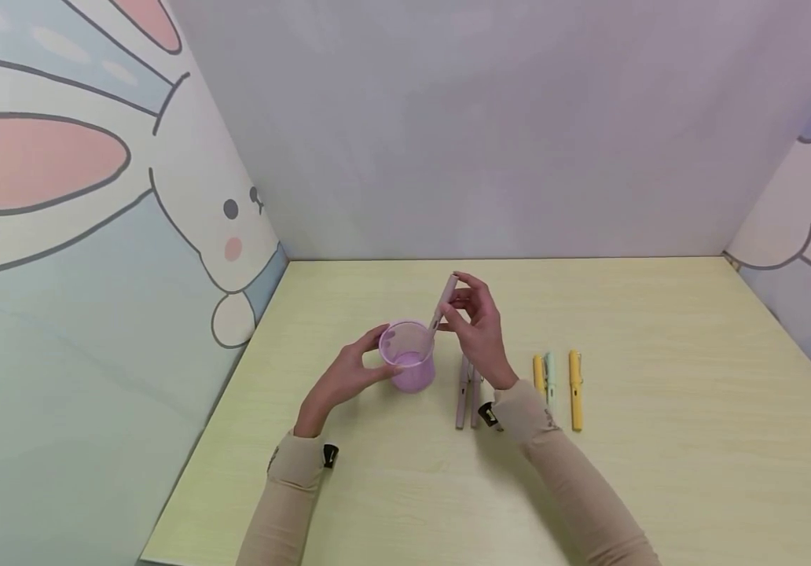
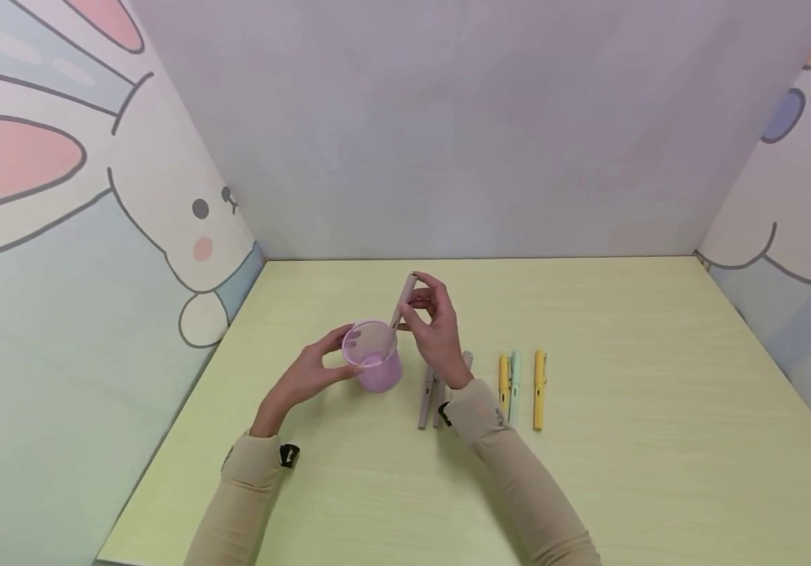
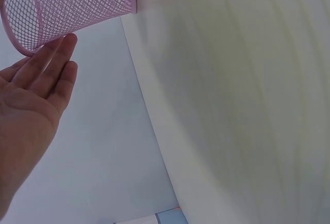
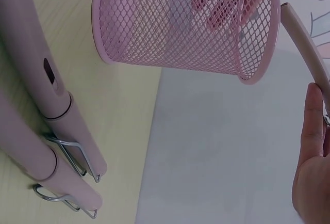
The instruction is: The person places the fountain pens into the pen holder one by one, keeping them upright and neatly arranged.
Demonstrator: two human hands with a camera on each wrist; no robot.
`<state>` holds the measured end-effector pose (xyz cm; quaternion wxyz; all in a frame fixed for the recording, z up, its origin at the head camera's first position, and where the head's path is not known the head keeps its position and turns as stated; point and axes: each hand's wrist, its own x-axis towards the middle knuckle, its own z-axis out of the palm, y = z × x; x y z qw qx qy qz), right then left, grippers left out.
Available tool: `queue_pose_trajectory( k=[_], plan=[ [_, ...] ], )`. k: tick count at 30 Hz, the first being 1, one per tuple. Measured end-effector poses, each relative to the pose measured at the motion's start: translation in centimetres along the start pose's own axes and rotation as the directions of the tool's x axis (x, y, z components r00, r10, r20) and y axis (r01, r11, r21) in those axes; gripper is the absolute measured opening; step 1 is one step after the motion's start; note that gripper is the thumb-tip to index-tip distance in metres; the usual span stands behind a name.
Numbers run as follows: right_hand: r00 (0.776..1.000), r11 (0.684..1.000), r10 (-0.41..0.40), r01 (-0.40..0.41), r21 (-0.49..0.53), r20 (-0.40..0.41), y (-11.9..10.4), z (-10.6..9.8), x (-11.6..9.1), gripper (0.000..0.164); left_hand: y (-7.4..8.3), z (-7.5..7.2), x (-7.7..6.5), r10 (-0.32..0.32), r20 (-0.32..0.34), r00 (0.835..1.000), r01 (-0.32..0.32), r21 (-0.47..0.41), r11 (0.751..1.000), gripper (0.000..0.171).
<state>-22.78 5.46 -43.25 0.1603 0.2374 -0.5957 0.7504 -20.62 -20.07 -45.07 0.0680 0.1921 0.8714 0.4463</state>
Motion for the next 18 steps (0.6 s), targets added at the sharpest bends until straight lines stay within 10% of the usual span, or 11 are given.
queue_pose_trajectory(
  k=[18],
  plan=[
    [1.0,0.999,0.02,-0.019,-0.041,0.023,1.2,1.8,-1.3,0.054,-0.1,-0.2,-0.6,-0.012,0.018,1.0,0.012,0.005,1.0,0.08]
  ],
)
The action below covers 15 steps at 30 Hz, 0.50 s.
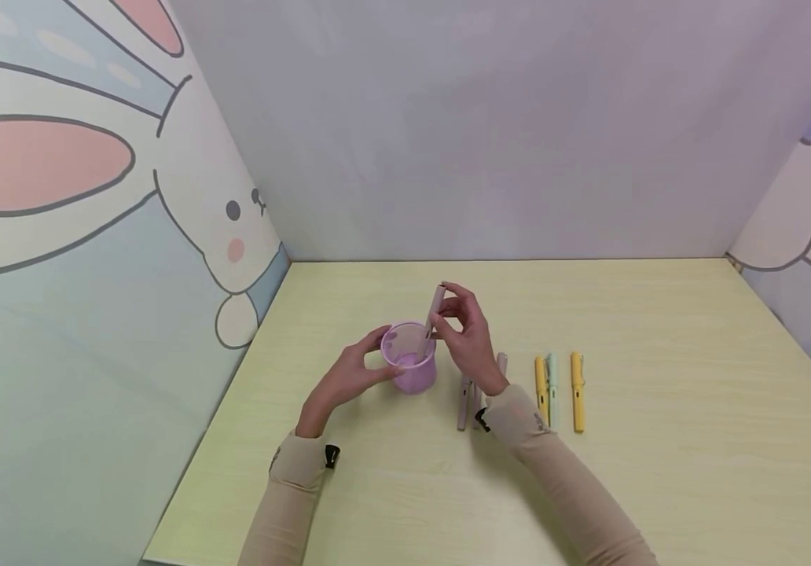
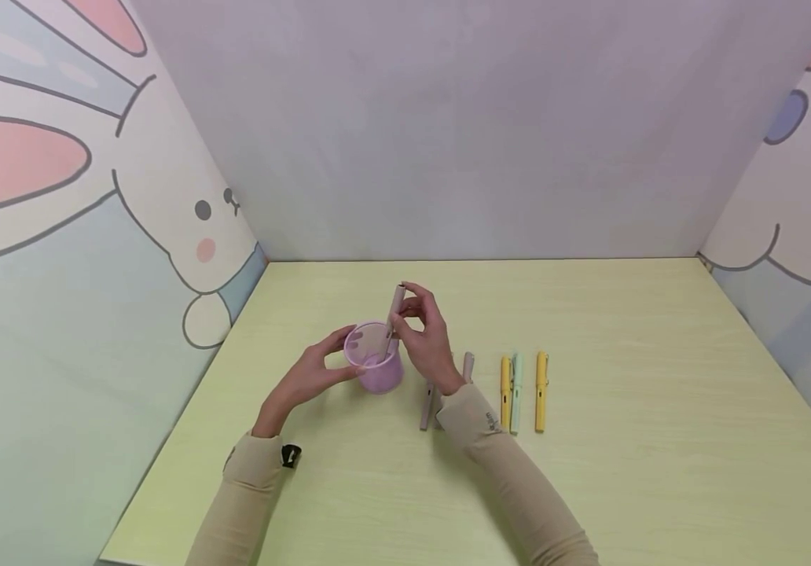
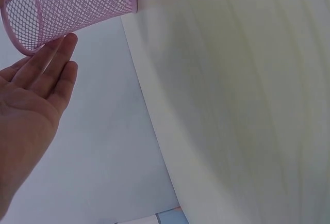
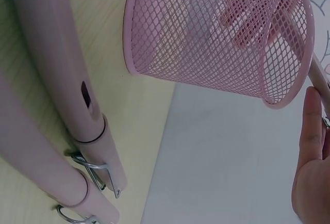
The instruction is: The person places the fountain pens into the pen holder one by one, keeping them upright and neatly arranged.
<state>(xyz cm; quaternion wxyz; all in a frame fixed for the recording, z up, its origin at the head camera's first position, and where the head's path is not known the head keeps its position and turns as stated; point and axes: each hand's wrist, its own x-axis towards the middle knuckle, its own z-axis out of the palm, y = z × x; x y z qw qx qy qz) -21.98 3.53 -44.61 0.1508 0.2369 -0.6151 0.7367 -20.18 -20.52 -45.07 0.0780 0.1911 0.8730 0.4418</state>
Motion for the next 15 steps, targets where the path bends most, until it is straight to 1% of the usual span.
queue_pose_trajectory(
  k=[7,15],
  plan=[
    [1.0,0.999,0.016,-0.016,-0.033,0.011,-0.04,0.14,-0.15,0.053,0.07,0.07,0.03,0.002,-0.001,1.0,-0.002,0.0,1.0,0.079],
    [0.999,0.999,0.04,-0.039,-0.035,0.013,0.08,-0.03,-0.16,0.047,0.11,-0.05,0.08,0.016,-0.002,1.0,-0.016,0.003,1.0,0.079]
  ],
)
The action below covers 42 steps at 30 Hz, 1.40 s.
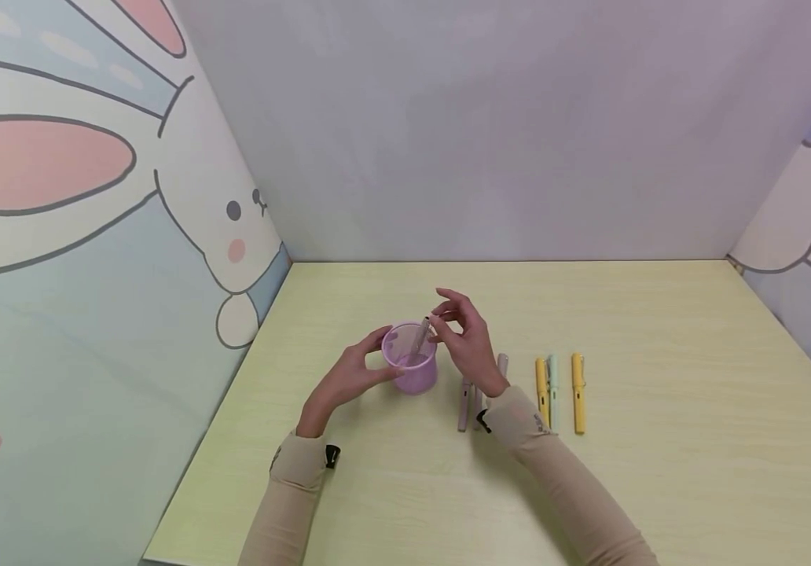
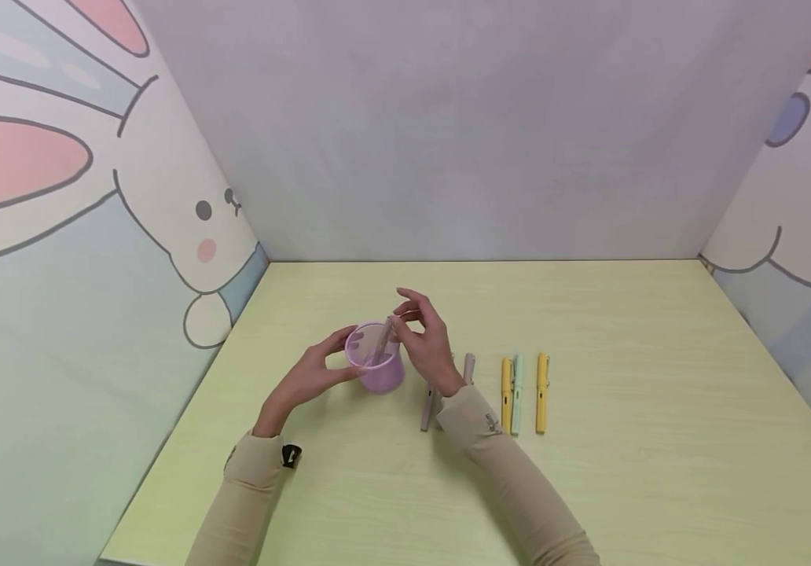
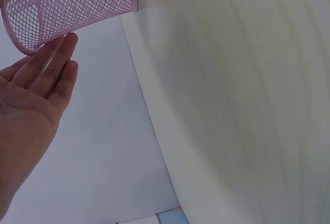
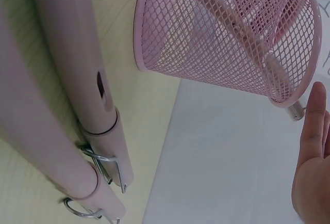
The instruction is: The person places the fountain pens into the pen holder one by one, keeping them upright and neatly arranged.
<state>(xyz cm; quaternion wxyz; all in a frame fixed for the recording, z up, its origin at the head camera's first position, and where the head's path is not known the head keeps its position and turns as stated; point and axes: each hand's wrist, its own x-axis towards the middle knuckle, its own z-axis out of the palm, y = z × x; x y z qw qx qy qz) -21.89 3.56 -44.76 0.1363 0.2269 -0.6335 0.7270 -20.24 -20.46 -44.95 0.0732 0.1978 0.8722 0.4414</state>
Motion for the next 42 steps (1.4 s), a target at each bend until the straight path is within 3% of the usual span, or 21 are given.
queue_pose_trajectory(
  k=[10,25,42],
  plan=[
    [1.0,1.0,-0.018,0.018,-0.001,-0.017,-0.1,-1.3,-0.1,0.047,-0.1,0.0,0.0,-0.006,0.008,1.0,0.006,-0.001,1.0,0.08],
    [0.997,0.999,-0.016,0.014,-0.036,-0.069,-0.2,-5.2,-0.8,0.048,0.0,0.0,0.2,0.008,0.015,1.0,-0.008,0.004,1.0,0.079],
    [0.994,0.993,0.021,-0.033,-0.115,-0.107,-1.4,-8.9,-1.6,0.05,0.2,-0.2,0.1,0.008,0.018,1.0,-0.008,0.012,1.0,0.079]
  ],
)
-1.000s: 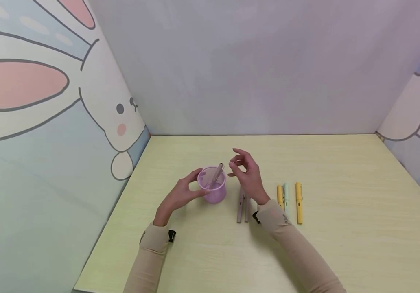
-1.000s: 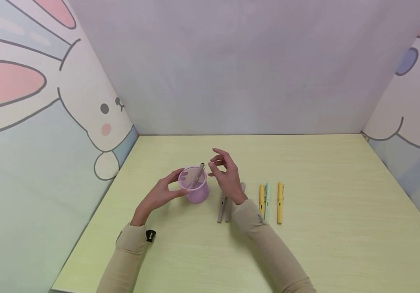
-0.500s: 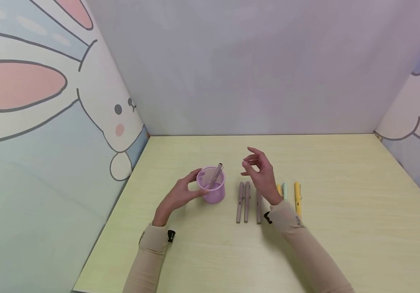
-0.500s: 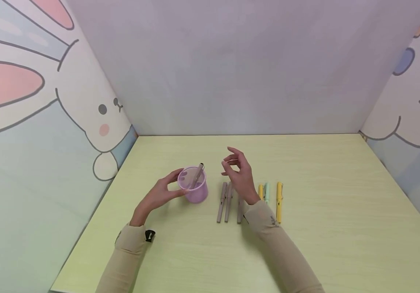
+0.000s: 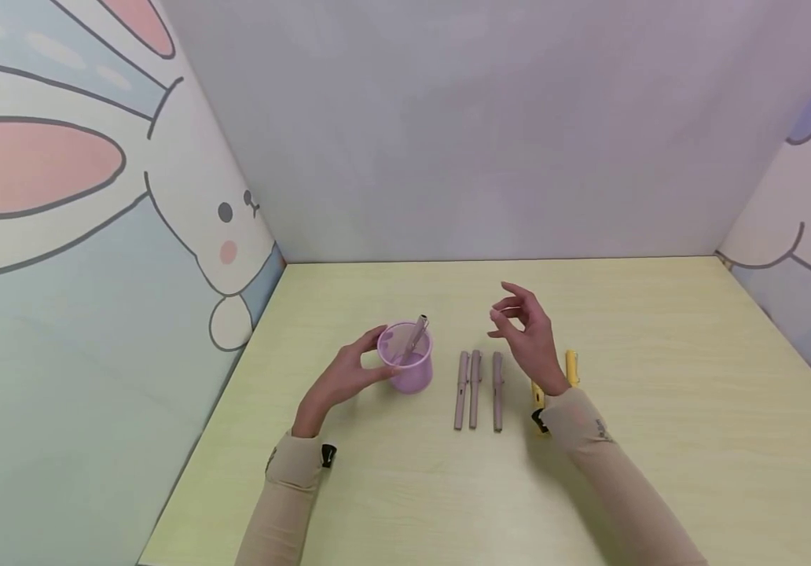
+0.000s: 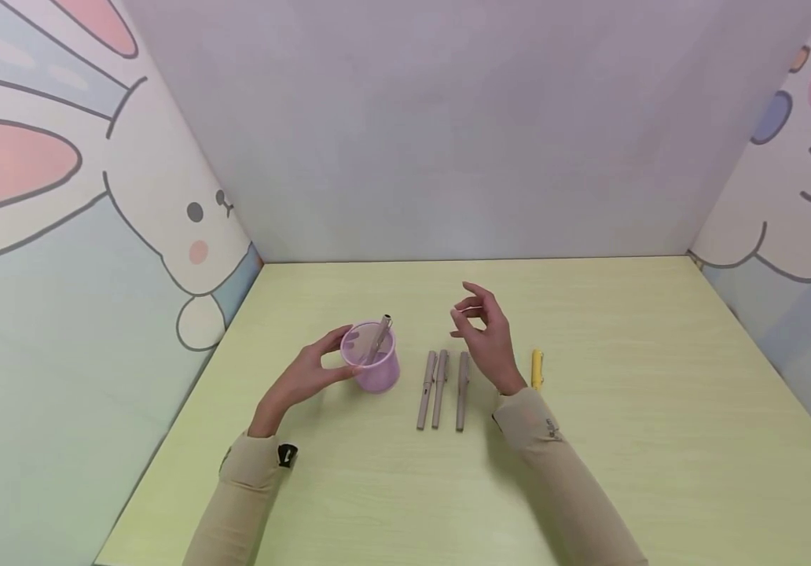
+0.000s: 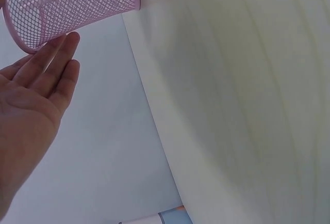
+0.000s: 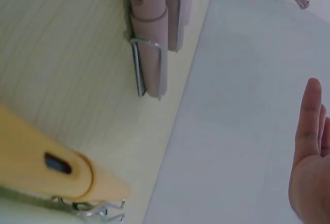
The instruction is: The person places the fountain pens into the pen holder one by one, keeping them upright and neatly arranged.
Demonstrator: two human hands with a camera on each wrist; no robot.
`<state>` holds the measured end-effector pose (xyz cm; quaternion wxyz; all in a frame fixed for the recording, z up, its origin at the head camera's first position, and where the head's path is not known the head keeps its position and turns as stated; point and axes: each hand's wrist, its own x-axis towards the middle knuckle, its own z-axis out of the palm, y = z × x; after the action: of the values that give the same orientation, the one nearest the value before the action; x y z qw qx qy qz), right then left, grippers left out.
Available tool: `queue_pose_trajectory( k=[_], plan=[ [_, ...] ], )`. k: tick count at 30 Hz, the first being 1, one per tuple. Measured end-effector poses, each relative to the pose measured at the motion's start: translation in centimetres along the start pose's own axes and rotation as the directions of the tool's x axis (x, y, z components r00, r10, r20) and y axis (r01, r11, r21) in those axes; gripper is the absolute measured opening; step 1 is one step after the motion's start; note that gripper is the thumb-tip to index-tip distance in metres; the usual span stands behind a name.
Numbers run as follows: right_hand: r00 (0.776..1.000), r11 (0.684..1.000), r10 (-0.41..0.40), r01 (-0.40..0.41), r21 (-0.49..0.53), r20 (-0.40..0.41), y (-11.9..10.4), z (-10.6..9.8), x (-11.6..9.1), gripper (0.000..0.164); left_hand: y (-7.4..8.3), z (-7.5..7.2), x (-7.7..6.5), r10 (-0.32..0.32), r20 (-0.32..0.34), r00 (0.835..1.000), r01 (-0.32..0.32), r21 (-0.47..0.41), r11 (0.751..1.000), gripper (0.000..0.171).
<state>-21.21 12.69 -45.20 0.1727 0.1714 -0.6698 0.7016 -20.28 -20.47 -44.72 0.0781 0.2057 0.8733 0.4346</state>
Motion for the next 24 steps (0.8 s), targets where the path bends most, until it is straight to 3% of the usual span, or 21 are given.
queue_pose_trajectory(
  k=[24],
  plan=[
    [0.999,0.986,0.034,-0.039,-0.162,-0.035,-0.1,-5.1,-1.8,0.048,-0.5,-0.6,-0.3,0.027,0.005,1.0,-0.027,-0.008,1.0,0.079]
  ],
)
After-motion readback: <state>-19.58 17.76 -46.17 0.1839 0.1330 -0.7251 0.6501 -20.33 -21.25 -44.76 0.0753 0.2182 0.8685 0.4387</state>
